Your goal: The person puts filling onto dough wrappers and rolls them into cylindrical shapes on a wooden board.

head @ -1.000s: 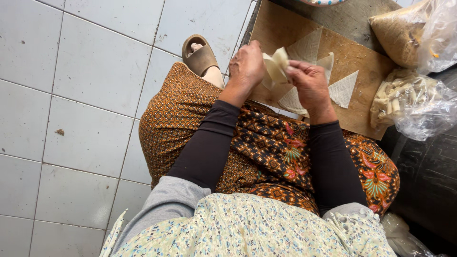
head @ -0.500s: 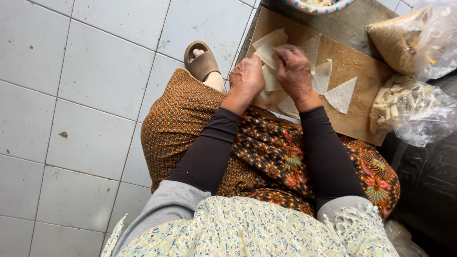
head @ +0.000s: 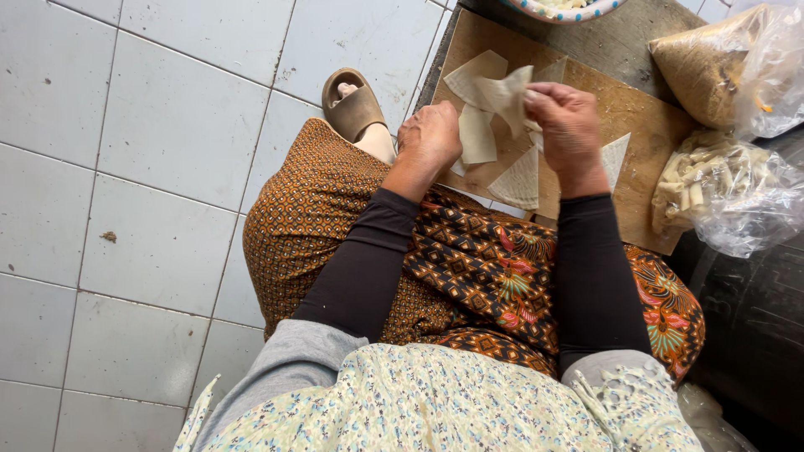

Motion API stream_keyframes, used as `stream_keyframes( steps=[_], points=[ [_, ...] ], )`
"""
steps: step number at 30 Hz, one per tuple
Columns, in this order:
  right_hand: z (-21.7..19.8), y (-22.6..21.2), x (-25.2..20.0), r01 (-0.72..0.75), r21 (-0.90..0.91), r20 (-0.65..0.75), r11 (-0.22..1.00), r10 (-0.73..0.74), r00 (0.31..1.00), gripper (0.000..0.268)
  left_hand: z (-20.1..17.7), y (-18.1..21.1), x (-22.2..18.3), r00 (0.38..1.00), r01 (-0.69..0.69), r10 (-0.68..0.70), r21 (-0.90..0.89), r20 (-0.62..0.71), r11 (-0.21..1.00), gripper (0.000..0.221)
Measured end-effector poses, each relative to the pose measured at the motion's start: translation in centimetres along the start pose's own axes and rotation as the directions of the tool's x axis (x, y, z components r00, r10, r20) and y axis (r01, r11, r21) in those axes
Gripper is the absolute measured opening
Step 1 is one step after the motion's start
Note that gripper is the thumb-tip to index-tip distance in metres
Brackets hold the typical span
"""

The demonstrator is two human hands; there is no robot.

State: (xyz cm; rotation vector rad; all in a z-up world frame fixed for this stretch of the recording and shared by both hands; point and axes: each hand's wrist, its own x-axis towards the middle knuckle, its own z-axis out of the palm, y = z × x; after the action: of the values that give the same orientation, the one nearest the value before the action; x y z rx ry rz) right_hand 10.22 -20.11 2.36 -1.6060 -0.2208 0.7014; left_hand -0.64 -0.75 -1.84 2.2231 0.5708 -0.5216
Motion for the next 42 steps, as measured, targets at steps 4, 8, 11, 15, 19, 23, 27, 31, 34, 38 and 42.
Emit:
stream_keyframes(
  steps=[4, 8, 11, 15, 19, 23, 27, 31, 34, 38, 42],
  points=[
    [-1.0, -2.6, -2.4, -0.189, 0.548, 0.128, 0.815, 0.141, 0.982, 0.024, -0.7, 0.3, -0.1, 1.0, -0.001, 0.0, -0.022, -0.019, 1.0, 0.025],
    [-1.3, -2.9, -4.0, -0.208, 0.594, 0.111, 0.777, 0.177, 0.978, 0.031, -0.1, 0.2, 0.2, 0.999, 0.007, -0.009, -0.033, -0.051, 0.999, 0.031],
    [-2.8, -2.0, -4.6, -0.162, 0.547, 0.099, 0.822, 0.128, 0.987, 0.018, 0.6, -0.1, 0.6, 0.952, -0.066, 0.056, -0.025, -0.302, 0.997, 0.038],
    [-5.4, -1.3, -4.6, -0.033, 0.322, -0.083, 0.946, 0.063, 0.995, 0.019, 1.5, 0.2, 1.2, 0.826, -0.143, 0.113, -0.012, -0.552, 0.99, 0.042],
    [-8.2, -2.7, -4.7, 0.037, 0.247, -0.211, 0.968, 0.016, 0.977, 0.019, 2.5, 0.5, 2.3, 0.77, -0.154, 0.151, 0.049, -0.619, 0.987, 0.042],
    [-9.9, -2.7, -4.3, -0.021, 0.383, -0.277, 0.924, 0.137, 0.951, 0.017, 3.7, 0.6, 3.4, 0.669, -0.158, 0.197, 0.121, -0.717, 0.98, 0.03],
    [-11.7, -1.1, -3.6, 0.014, 0.307, -0.425, 0.952, 0.124, 0.896, 0.014, 4.3, 0.8, 3.9, 0.677, -0.147, 0.211, 0.151, -0.705, 0.978, 0.017],
    [-13.6, 2.6, -2.9, 0.107, 0.234, -0.504, 0.966, 0.027, 0.863, 0.013, 3.5, 2.1, 3.9, 0.717, -0.336, 0.189, -0.096, -0.671, 0.937, 0.016],
    [-14.7, 5.8, -3.7, -0.045, 0.126, -0.607, 0.991, 0.113, 0.787, 0.008, 2.4, 3.2, 3.0, 0.725, -0.509, 0.198, -0.318, -0.66, 0.8, 0.019],
    [-14.9, 6.9, -4.6, -0.016, 0.0, -0.599, 1.0, 0.013, 0.8, 0.007, 1.0, 4.3, 1.6, 0.598, -0.666, 0.242, -0.306, -0.764, 0.681, 0.033],
    [-13.9, 4.1, -4.4, 0.166, 0.149, -0.596, 0.975, -0.046, 0.802, 0.009, -0.3, 5.1, 0.9, 0.507, -0.744, 0.259, -0.266, -0.822, 0.613, 0.03]
  ],
)
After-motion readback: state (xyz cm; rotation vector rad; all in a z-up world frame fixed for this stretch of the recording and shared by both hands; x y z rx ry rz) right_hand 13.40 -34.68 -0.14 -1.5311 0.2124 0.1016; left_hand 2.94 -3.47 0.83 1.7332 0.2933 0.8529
